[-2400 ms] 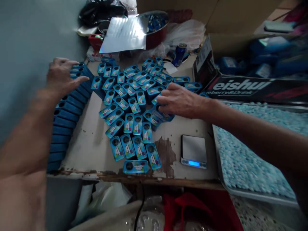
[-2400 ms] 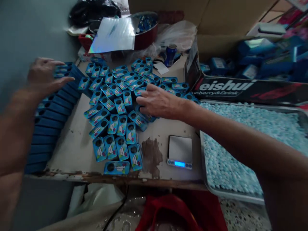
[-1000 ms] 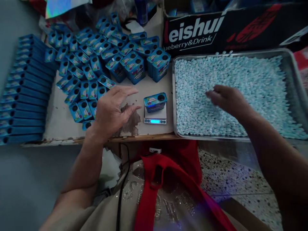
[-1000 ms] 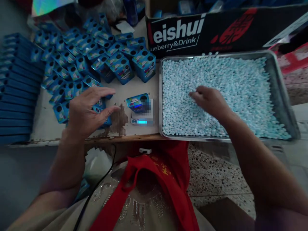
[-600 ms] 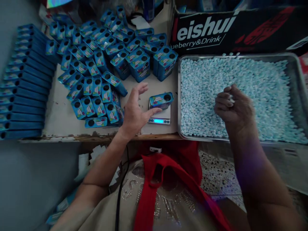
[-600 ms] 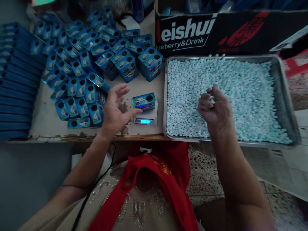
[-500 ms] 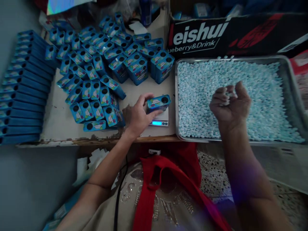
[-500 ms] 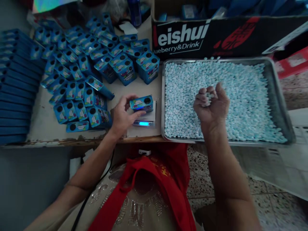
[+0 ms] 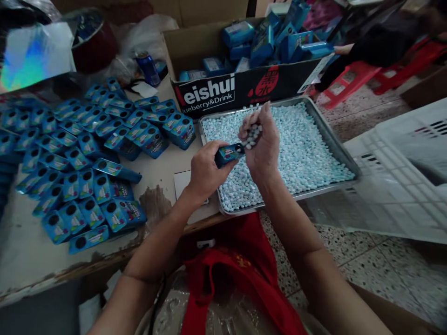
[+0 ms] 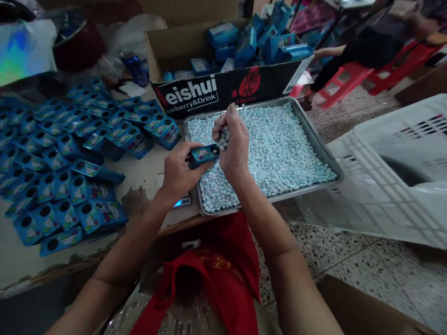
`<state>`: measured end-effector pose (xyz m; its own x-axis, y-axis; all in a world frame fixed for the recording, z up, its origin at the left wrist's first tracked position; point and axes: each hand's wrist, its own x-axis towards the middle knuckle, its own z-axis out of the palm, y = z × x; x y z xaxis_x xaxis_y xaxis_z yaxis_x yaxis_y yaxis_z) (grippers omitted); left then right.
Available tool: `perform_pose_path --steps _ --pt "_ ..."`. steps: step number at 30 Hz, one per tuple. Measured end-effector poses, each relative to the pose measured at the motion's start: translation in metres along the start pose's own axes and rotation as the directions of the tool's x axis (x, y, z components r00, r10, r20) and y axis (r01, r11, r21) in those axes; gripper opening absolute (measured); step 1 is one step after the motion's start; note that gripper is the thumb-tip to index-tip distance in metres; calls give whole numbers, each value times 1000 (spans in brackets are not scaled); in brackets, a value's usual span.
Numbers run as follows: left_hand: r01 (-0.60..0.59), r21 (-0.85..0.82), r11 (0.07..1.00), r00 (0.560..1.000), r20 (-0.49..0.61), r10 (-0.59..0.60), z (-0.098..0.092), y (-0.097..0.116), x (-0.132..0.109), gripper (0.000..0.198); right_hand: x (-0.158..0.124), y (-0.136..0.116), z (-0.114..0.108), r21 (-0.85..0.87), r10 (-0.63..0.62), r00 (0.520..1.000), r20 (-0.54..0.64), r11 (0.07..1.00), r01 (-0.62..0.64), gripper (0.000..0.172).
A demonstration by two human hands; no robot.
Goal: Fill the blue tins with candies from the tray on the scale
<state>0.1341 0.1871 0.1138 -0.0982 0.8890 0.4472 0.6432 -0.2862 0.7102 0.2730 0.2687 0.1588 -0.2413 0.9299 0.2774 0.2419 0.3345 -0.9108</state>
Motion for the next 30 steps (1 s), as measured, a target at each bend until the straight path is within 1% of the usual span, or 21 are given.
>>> perform_pose_path --steps 3,5,6,8,11,12,13,15,17,18,19,20,21,22,23,24,26,27,28,30 --pt "10 -23 1000 1000 14 -10 13 3 -3 41 -9 0 -5 112 78 991 -108 992 -66 65" --pt "22 -27 999 1000 21 -21 17 6 -3 42 -14 0 -8 194 101 985 -137 978 -73 70" --pt "29 -27 999 999 21 -28 18 7 -3 42 -16 1 -10 207 94 986 -138 976 -64 72" --pt "41 -29 999 999 16 -41 21 8 -2 42 -18 0 -11 148 51 993 -110 988 -35 72" --pt "48 -63 997 999 -7 -49 25 6 1 40 -18 -3 -14 -43 -29 999 -38 999 27 70" --pt "53 -84 995 998 -20 -55 24 4 1 40 -17 -4 -17 -85 -46 998 -30 995 43 70" --pt "62 -106 992 997 -33 -66 22 2 0 40 -17 -3 -21 -110 -51 998 -34 993 47 71" --pt "86 -146 986 994 -57 -95 12 -4 -5 41 -17 3 -33 -128 -18 997 -79 992 8 73" --pt "108 -173 979 990 -68 -121 -8 -12 -16 40 -20 16 -49 -132 52 989 -136 989 -70 72" --pt "120 -182 976 988 -71 -135 -20 -16 -24 40 -24 26 -58 -148 89 987 -133 983 -109 67" --pt "136 -189 972 986 -72 -152 -33 -21 -34 39 -30 35 -66 -193 118 987 -105 972 -137 60" --pt "160 -193 968 982 -73 -176 -46 -26 -44 38 -37 45 -74 -273 136 990 -44 951 -143 52" --pt "189 -198 962 976 -75 -207 -56 -32 -55 38 -45 54 -81 -387 148 988 43 914 -120 44" --pt "221 -204 954 968 -75 -240 -65 -37 -65 38 -53 61 -87 -515 151 981 123 854 -67 40" --pt "253 -212 944 959 -76 -274 -71 -43 -75 39 -61 67 -91 -634 158 967 201 774 6 39" --pt "283 -220 934 949 -77 -306 -74 -48 -84 39 -68 70 -92 -728 169 950 264 680 81 42" --pt "325 -236 916 934 -73 -350 -75 -58 -97 41 -76 71 -87 -837 213 916 339 512 191 49" --pt "331 -240 912 932 -70 -357 -73 -61 -101 42 -76 69 -81 -864 244 902 357 454 219 49" --pt "326 -241 914 933 -71 -351 -72 -63 -104 45 -74 66 -72 -879 273 890 365 417 233 47" --pt "287 -226 931 945 -93 -313 -73 -64 -107 57 -65 59 -54 -885 309 872 380 394 246 39"
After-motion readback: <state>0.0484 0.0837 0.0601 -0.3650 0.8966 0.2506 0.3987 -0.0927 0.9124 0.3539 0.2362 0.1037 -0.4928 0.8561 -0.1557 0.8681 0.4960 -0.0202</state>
